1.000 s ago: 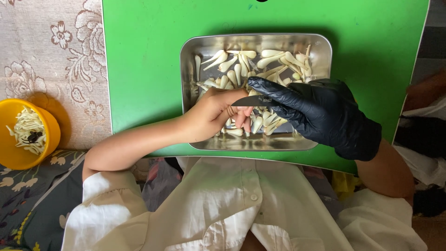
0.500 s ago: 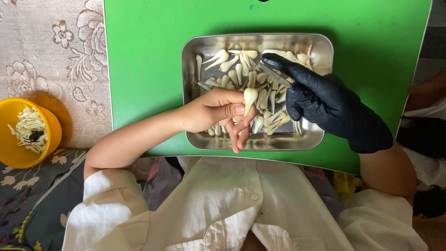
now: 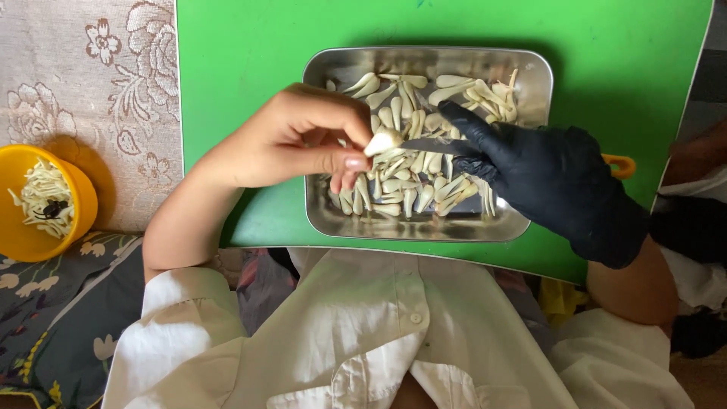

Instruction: The person sits with a metal tray on their lap and uses a small knife to peel the outer skin off white, elongated vegetable pieces. They hold each piece in their left hand and carefully scrape the surface with the knife in their right hand, placing the peeled items back into the tray.

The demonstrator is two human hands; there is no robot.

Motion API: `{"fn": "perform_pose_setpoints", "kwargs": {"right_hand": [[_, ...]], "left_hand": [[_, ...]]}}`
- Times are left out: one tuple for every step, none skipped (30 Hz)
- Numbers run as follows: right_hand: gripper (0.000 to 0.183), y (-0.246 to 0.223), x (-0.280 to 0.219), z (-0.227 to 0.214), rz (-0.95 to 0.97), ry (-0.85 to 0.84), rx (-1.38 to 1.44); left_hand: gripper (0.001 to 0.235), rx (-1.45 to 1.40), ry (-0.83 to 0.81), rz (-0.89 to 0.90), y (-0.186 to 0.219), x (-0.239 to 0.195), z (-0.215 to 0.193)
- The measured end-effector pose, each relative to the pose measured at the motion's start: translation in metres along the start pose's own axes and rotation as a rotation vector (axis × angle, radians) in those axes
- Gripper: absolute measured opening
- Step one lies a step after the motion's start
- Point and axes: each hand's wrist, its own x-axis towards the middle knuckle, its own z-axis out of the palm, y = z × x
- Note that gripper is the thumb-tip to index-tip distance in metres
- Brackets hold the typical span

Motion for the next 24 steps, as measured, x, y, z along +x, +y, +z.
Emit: {"fn": "perform_pose_setpoints", "kwargs": {"right_hand": [[0.072,0.000,0.000,0.006,-0.001,-0.001,-0.002],[0.069,0.000,0.000,0.012,0.024,-0.035,0.010],[0.067,0.000,-0.001,0.018,0.048,-0.068,0.023],[0.067,0.000,-0.003,0.019,0.047,-0.068,0.021],[0.061,0.000,-0.004,0.020,0.026,0.027,0.028],[0.056,-0.001,-0.005,0.021,0.006,0.123,0.035],[0.056,0.000,-0.005,0.021,-0.003,0.124,0.034],[0.060,0.001,-0.005,0.020,-0.034,0.109,0.097],[0.067,0.002,-0.004,0.019,-0.066,0.095,0.159],[0.067,0.000,-0.003,0.013,-0.074,0.096,0.157],[0.064,-0.002,-0.002,0.008,-0.048,0.078,0.116],[0.062,-0.004,-0.001,0.002,-0.022,0.060,0.075],[0.062,-0.004,0.000,0.002,-0.021,0.059,0.073],[0.068,-0.004,0.001,0.002,-0.012,0.013,0.033],[0.076,-0.003,0.002,0.001,-0.001,-0.031,-0.007],[0.076,-0.004,0.002,0.001,0.001,-0.031,-0.010],[0.078,-0.004,0.002,0.000,-0.029,0.008,0.013],[0.088,-0.004,0.002,-0.001,-0.060,0.047,0.035],[0.088,-0.004,0.002,-0.001,-0.057,0.046,0.033],[0.090,-0.003,0.002,-0.002,-0.069,0.014,-0.016],[0.093,-0.003,0.004,-0.002,-0.083,-0.014,-0.065],[0.093,-0.001,0.000,0.003,-0.082,-0.012,-0.067],[0.075,0.000,-0.002,0.009,-0.073,0.022,-0.052],[0.062,0.002,-0.005,0.014,-0.063,0.056,-0.036]], "left_hand": [[0.004,-0.001,0.001,0.002,-0.001,0.001,0.000],[0.005,0.028,0.026,-0.020,-0.001,0.002,0.001],[0.006,0.056,0.053,-0.043,-0.002,0.003,0.002],[0.006,0.056,0.055,-0.041,-0.003,0.005,0.003],[0.006,0.075,0.058,-0.075,-0.003,0.006,0.004],[0.005,0.094,0.062,-0.108,-0.003,0.007,0.004],[0.005,0.094,0.070,-0.106,-0.002,0.008,0.004],[0.005,0.126,0.065,-0.098,-0.002,0.008,0.005],[0.006,0.159,0.060,-0.089,-0.001,0.009,0.005],[0.006,0.160,0.068,-0.087,-0.002,0.008,0.005],[0.007,0.167,0.064,-0.086,-0.003,0.008,0.004],[0.007,0.174,0.059,-0.086,-0.004,0.009,0.004],[0.007,0.174,0.057,-0.084,-0.005,0.009,0.004],[0.008,0.199,0.057,-0.086,-0.005,0.010,0.004],[0.008,0.226,0.056,-0.087,-0.005,0.011,0.004],[0.008,0.227,0.053,-0.084,-0.005,0.011,0.004],[0.008,0.231,0.068,-0.097,-0.005,0.011,0.004],[0.009,0.235,0.083,-0.110,-0.006,0.011,0.003],[0.009,0.234,0.079,-0.107,-0.007,0.011,0.003],[0.009,0.231,0.094,-0.114,-0.009,0.012,0.004],[0.009,0.231,0.112,-0.121,-0.010,0.011,0.003],[0.009,0.233,0.112,-0.118,-0.010,0.012,0.003],[0.008,0.236,0.117,-0.116,-0.011,0.012,0.003],[0.008,0.239,0.123,-0.114,-0.012,0.012,0.003]]}}
